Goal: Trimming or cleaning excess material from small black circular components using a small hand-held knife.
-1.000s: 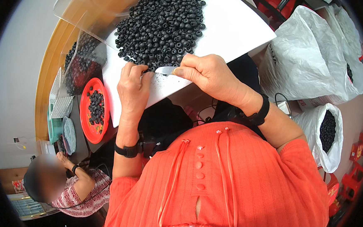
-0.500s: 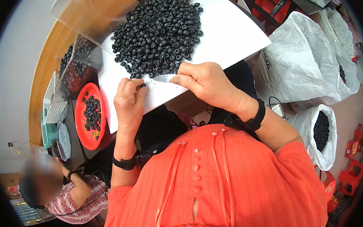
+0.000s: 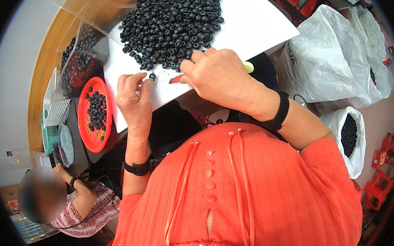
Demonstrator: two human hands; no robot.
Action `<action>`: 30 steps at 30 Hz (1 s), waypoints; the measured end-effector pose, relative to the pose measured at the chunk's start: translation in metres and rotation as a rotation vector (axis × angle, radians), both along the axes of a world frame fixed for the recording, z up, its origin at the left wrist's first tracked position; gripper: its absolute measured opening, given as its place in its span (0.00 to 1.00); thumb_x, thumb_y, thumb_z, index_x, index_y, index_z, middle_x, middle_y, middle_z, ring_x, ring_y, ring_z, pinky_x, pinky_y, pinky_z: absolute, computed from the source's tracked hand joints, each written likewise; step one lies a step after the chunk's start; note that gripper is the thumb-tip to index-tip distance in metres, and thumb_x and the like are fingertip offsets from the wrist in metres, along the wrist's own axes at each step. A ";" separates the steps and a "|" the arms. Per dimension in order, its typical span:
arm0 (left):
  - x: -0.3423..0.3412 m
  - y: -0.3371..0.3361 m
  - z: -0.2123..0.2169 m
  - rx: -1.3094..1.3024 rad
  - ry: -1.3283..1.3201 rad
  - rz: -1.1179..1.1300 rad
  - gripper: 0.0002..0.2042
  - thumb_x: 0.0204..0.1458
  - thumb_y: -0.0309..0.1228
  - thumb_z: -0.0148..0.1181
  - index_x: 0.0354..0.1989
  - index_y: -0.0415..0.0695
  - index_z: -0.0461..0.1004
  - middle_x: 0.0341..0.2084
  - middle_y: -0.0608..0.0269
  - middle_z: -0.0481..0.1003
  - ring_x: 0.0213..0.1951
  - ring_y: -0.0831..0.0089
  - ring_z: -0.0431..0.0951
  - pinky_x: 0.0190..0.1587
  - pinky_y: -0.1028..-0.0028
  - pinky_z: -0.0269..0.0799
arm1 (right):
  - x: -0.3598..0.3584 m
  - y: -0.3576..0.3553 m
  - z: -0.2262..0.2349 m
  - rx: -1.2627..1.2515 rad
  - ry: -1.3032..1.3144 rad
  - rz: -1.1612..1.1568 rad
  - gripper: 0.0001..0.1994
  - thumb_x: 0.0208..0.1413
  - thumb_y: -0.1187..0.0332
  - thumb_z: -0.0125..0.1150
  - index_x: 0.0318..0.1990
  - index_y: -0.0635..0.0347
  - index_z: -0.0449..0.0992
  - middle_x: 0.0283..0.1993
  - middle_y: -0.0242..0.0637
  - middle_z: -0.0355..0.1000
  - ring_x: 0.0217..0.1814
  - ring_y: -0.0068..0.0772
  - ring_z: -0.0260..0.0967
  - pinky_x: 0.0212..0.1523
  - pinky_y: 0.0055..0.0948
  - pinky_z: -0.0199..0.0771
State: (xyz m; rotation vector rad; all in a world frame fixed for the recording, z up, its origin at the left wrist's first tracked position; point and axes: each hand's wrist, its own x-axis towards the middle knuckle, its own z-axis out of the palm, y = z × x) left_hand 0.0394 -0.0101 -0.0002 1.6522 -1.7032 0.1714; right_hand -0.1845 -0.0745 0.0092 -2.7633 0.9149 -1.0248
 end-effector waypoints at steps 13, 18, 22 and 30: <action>0.002 -0.013 0.000 -0.018 -0.103 -0.043 0.09 0.44 0.20 0.68 0.33 0.43 0.76 0.30 0.61 0.71 0.36 0.58 0.73 0.35 0.61 0.70 | -0.011 0.003 0.010 0.067 0.173 -0.009 0.13 0.56 0.57 0.66 0.31 0.58 0.78 0.26 0.41 0.76 0.29 0.43 0.79 0.28 0.38 0.77; -0.003 -0.018 0.012 0.013 -0.268 -0.036 0.08 0.44 0.23 0.68 0.33 0.42 0.77 0.31 0.59 0.71 0.37 0.57 0.74 0.35 0.60 0.72 | -0.016 -0.002 0.014 0.107 0.093 -0.007 0.13 0.56 0.57 0.66 0.32 0.59 0.77 0.27 0.41 0.77 0.29 0.44 0.79 0.29 0.40 0.77; 0.002 -0.024 0.012 0.081 -0.363 0.003 0.07 0.45 0.25 0.67 0.33 0.41 0.77 0.32 0.57 0.71 0.39 0.55 0.74 0.36 0.58 0.73 | -0.015 -0.004 0.015 0.177 -0.001 0.015 0.14 0.56 0.57 0.66 0.31 0.59 0.76 0.27 0.41 0.77 0.29 0.47 0.78 0.30 0.41 0.76; 0.002 -0.003 0.008 0.083 -0.317 -0.050 0.09 0.49 0.22 0.65 0.39 0.41 0.76 0.34 0.57 0.71 0.40 0.55 0.74 0.38 0.58 0.73 | -0.013 -0.013 0.004 0.117 0.046 -0.019 0.13 0.56 0.59 0.66 0.30 0.60 0.76 0.27 0.42 0.77 0.29 0.46 0.77 0.29 0.41 0.75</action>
